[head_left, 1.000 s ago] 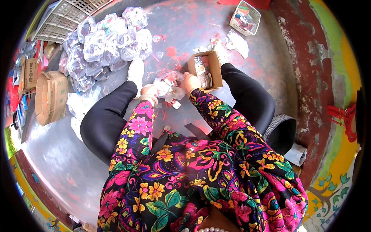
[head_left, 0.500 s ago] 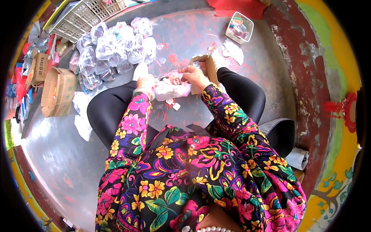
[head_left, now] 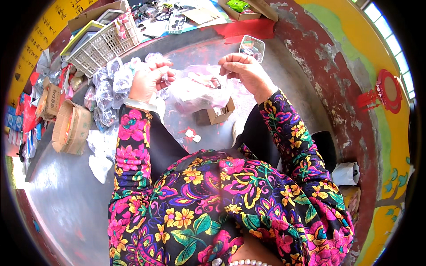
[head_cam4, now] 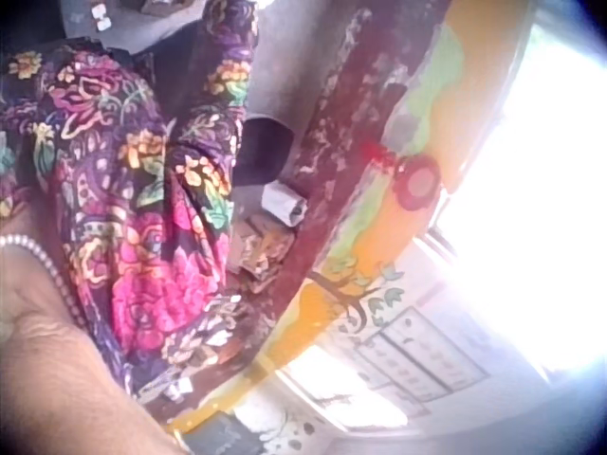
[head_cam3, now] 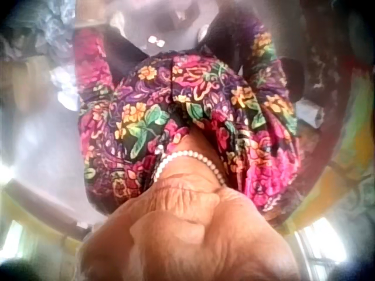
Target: The person sits on the floor and packs small items from a cardboard box into a clear plastic bag. They handle the items one by one, placing them into the bag and then tying the bag closed.
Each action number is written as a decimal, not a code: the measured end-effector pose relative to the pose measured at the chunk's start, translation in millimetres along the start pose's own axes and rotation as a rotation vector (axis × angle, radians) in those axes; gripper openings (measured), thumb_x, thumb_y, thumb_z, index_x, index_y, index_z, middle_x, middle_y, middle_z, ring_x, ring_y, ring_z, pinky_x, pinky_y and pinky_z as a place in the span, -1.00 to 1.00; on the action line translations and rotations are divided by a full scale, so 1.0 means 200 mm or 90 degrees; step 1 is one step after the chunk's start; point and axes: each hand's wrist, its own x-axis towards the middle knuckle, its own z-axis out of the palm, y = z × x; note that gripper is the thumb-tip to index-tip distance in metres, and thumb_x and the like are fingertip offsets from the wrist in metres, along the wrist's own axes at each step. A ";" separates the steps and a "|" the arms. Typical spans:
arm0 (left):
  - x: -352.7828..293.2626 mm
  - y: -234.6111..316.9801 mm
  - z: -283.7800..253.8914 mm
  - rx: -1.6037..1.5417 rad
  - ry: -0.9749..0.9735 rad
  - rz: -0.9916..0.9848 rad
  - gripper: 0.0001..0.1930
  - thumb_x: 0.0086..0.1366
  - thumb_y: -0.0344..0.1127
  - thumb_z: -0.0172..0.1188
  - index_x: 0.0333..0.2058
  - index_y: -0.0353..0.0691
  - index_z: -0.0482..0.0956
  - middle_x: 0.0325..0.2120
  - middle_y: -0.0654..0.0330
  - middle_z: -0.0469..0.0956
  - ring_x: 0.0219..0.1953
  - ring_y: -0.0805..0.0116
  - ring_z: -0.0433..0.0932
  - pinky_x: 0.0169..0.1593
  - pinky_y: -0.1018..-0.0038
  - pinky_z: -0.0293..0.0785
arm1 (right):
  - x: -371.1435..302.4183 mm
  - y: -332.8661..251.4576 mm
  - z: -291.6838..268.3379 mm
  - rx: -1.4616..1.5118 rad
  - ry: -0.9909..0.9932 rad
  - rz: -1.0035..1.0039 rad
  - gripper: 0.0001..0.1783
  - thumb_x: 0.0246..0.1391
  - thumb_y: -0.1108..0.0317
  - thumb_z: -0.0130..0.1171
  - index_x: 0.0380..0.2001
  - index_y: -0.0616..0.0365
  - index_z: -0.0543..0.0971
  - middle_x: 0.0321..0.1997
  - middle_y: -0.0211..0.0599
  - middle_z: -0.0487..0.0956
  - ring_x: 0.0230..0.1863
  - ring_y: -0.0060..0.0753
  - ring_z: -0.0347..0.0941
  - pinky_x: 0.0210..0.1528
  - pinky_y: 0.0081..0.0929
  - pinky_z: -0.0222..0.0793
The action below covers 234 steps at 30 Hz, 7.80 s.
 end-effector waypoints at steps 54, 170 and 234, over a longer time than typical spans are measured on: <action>-0.33 -0.08 0.36 0.105 -0.142 -0.044 -0.88 0.12 -0.45 0.07 -0.39 -0.38 0.51 -0.55 0.27 0.49 -0.52 0.59 0.42 -0.41 0.68 0.36 | -0.40 0.03 0.23 -0.357 -0.133 -0.064 -0.35 -0.39 0.33 0.30 -0.10 0.15 0.36 -0.17 -0.17 0.37 -0.40 -0.38 0.41 -0.34 -0.51 0.35; -0.31 -0.16 0.10 0.807 -0.208 0.501 -0.85 -0.19 -0.53 0.17 -0.56 -0.21 0.42 -0.51 0.25 0.39 -0.32 0.20 0.34 -0.24 0.37 0.24 | -0.50 0.35 0.18 -0.464 0.127 -0.401 -0.75 -0.43 0.62 0.12 -0.50 0.20 0.51 -0.57 -0.26 0.43 -0.50 -0.26 0.38 -0.47 -0.45 0.32; -0.43 -0.34 0.29 0.202 -0.040 0.015 -0.76 0.21 -0.27 -0.05 -0.48 -0.34 0.45 -0.73 0.30 0.36 -0.66 0.59 0.32 -0.59 0.63 0.21 | -0.39 0.14 0.35 0.023 -0.163 0.140 -0.87 -0.04 0.41 -0.02 -0.36 0.16 0.39 -0.50 -0.52 0.39 -0.56 -0.73 0.29 -0.54 -0.73 0.16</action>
